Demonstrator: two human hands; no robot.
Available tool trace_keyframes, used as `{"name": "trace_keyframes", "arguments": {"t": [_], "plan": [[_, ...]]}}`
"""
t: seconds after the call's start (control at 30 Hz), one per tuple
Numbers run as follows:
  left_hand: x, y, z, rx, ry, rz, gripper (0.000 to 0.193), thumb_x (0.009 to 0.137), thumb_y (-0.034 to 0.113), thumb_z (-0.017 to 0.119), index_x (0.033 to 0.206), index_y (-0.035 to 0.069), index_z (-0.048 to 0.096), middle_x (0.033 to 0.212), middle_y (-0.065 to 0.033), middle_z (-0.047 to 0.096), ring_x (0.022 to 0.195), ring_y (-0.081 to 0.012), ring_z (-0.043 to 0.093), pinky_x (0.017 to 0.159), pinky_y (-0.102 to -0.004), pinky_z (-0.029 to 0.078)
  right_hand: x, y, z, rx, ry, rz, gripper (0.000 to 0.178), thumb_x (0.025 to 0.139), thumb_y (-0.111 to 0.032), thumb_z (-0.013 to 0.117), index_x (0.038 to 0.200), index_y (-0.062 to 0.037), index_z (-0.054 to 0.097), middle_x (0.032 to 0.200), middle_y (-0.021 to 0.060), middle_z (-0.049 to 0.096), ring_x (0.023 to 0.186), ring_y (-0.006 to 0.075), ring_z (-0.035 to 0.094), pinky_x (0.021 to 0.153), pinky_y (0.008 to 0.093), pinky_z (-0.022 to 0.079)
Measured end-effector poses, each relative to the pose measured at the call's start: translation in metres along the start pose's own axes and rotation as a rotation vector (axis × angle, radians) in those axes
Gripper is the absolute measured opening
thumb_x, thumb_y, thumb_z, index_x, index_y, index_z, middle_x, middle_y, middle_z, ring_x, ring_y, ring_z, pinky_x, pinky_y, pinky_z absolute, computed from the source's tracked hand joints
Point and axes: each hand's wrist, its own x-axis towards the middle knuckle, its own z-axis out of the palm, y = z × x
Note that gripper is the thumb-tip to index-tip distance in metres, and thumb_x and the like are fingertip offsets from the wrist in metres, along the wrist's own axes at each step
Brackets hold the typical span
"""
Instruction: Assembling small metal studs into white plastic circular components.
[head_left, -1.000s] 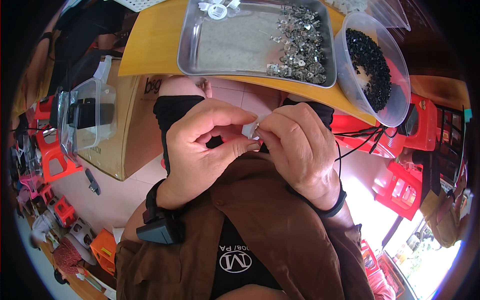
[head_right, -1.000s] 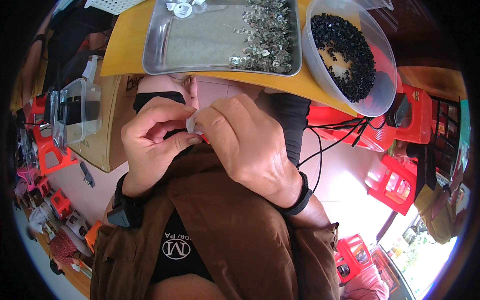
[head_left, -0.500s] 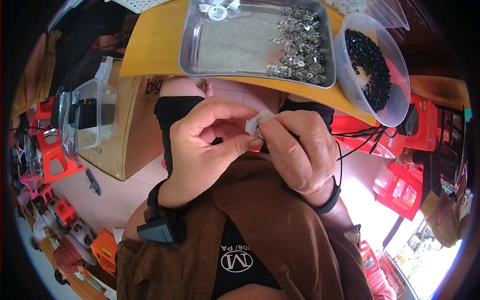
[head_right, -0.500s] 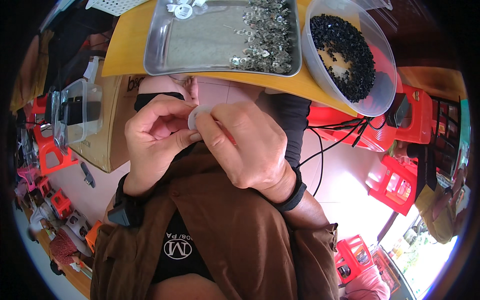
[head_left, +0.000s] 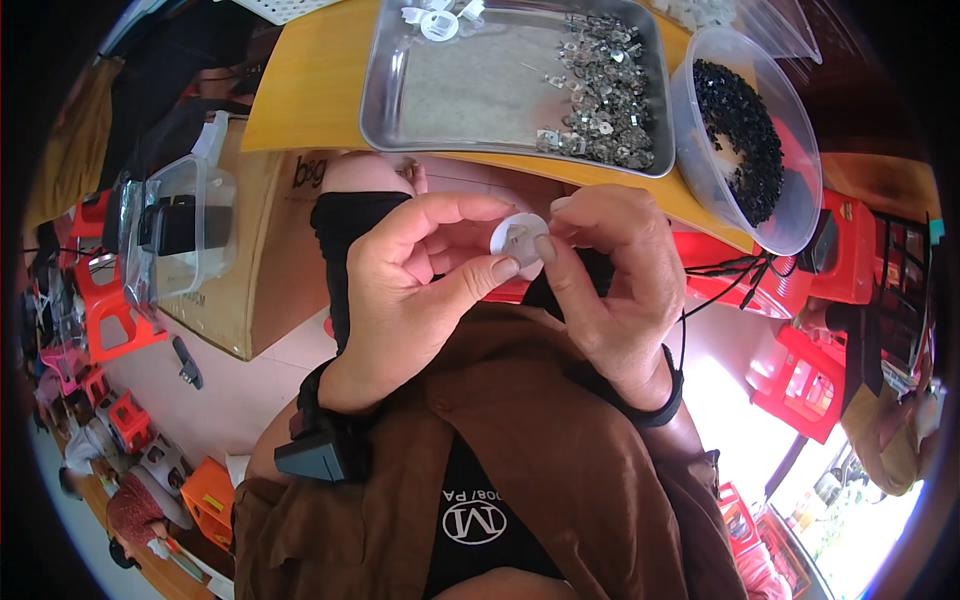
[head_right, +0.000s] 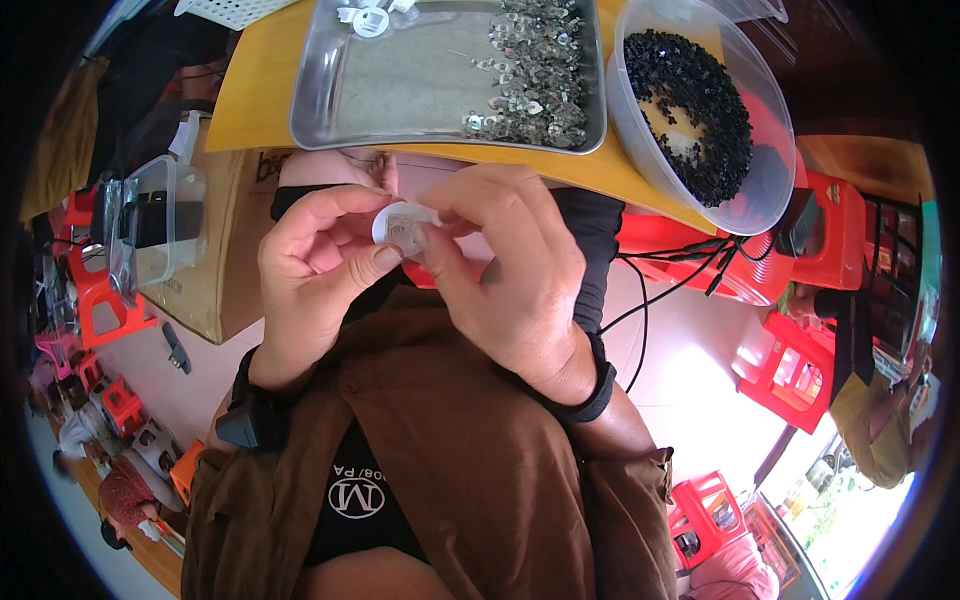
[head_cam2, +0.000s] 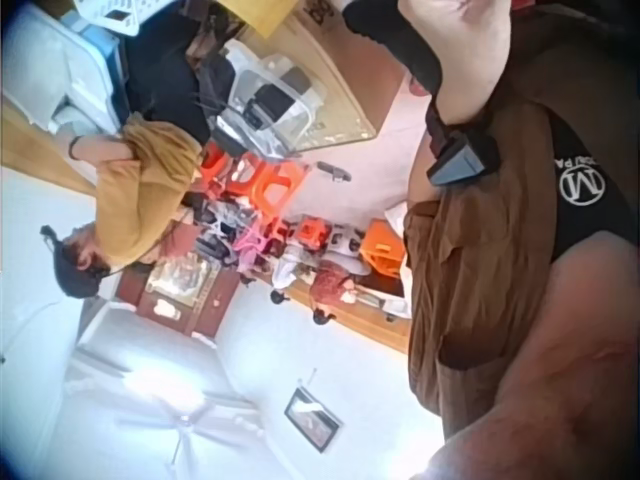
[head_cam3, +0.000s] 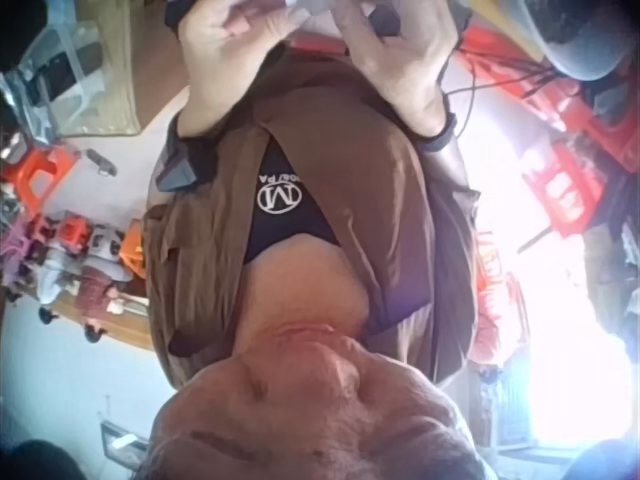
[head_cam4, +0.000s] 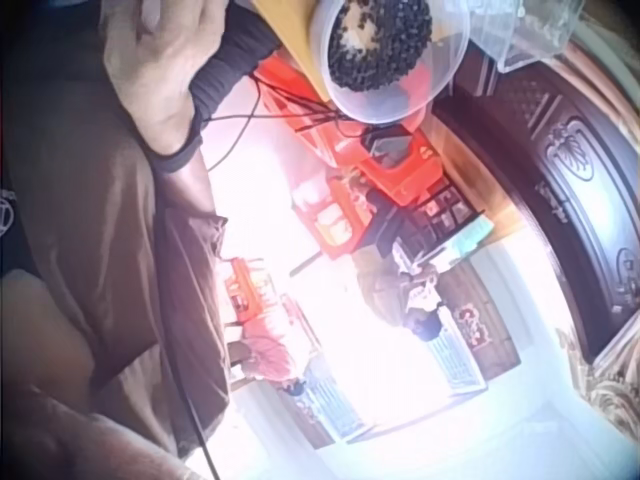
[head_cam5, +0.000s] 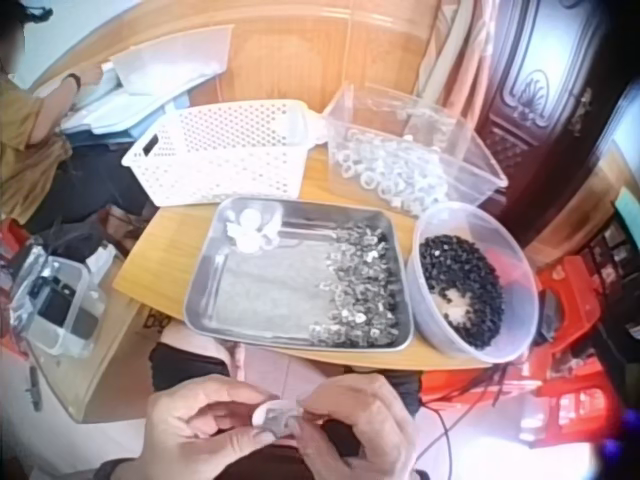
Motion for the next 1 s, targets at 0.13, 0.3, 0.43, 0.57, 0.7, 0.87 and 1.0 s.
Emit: {"name": "trace_keyframes", "arguments": {"t": [0.13, 0.3, 0.43, 0.57, 0.7, 0.87, 1.0], "plan": [[-0.001, -0.002, 0.0, -0.006, 0.041, 0.001, 0.034, 0.078, -0.008, 0.066, 0.11, -0.008, 0.053, 0.103, -0.0142, 0.061, 0.092, -0.0185, 0.063, 0.081, -0.0304, 0.055, 0.002, 0.002, -0.003, -0.134, 0.026, -0.143, 0.027, 0.064, 0.006, 0.07, 0.088, -0.004, 0.061, 0.087, 0.0089, 0.06, 0.072, 0.025, 0.06, 0.06, 0.0313, 0.05], [-0.001, 0.0, -0.002, 0.051, 0.0, 0.009, 0.033, 0.077, -0.007, 0.068, 0.107, -0.007, 0.054, 0.104, -0.0142, 0.061, 0.089, -0.0168, 0.064, 0.078, -0.0283, 0.055, 0.005, 0.008, -0.006, -0.217, -0.026, -0.402, 0.031, 0.056, 0.001, 0.07, 0.085, -0.0019, 0.06, 0.085, 0.0084, 0.059, 0.071, 0.023, 0.06, 0.056, 0.0313, 0.05], [-0.001, 0.002, -0.001, 0.17, -0.022, 0.063, 0.031, 0.073, -0.009, 0.071, 0.102, -0.006, 0.058, 0.099, -0.0102, 0.061, 0.084, -0.0134, 0.064, 0.074, -0.0243, 0.054, 0.007, 0.011, -0.004, -0.316, -0.061, -0.592, 0.032, 0.055, -0.007, 0.064, 0.086, 0.0017, 0.059, 0.083, 0.0107, 0.058, 0.069, 0.024, 0.06, 0.055, 0.0309, 0.05], [0.0, 0.004, 0.001, 0.296, -0.022, 0.146, 0.031, 0.069, -0.011, 0.072, 0.097, -0.005, 0.062, 0.094, -0.0063, 0.06, 0.081, -0.0115, 0.062, 0.07, -0.0218, 0.053, 0.004, 0.009, -0.004, -0.387, -0.074, -0.621, 0.033, 0.055, -0.009, 0.062, 0.087, 0.0024, 0.059, 0.084, 0.0118, 0.057, 0.069, 0.0244, 0.06, 0.054, 0.0307, 0.05], [0.0, 0.002, 0.0, 0.302, -0.015, 0.177, 0.031, 0.068, -0.012, 0.072, 0.096, -0.005, 0.062, 0.094, -0.0066, 0.06, 0.081, -0.0111, 0.061, 0.069, -0.0212, 0.052, 0.003, -0.001, -0.005, -0.289, -0.107, -0.467, 0.028, 0.059, -0.004, 0.065, 0.086, 0.0011, 0.058, 0.085, 0.0106, 0.058, 0.069, 0.0237, 0.06, 0.054, 0.0307, 0.05], [-0.001, -0.001, -0.001, 0.283, 0.016, 0.236, 0.032, 0.067, -0.014, 0.071, 0.096, -0.005, 0.063, 0.095, -0.007, 0.061, 0.081, -0.0111, 0.061, 0.07, -0.0216, 0.051, 0.002, -0.008, 0.0, -0.239, -0.041, -0.314, 0.027, 0.062, 0.01, 0.067, 0.081, -0.0054, 0.055, 0.083, 0.0069, 0.063, 0.063, 0.0193, 0.061, 0.05, 0.0274, 0.048], [0.0, 0.0, -0.004, 0.339, -0.003, 0.263, 0.031, 0.068, -0.014, 0.071, 0.097, -0.005, 0.063, 0.096, -0.0077, 0.062, 0.081, -0.011, 0.061, 0.07, -0.0222, 0.051, -0.001, -0.014, 0.002, -0.252, -0.057, -0.233, 0.027, 0.064, 0.01, 0.068, 0.084, -0.005, 0.057, 0.086, 0.008, 0.064, 0.065, 0.0193, 0.063, 0.05, 0.0266, 0.048]]}}
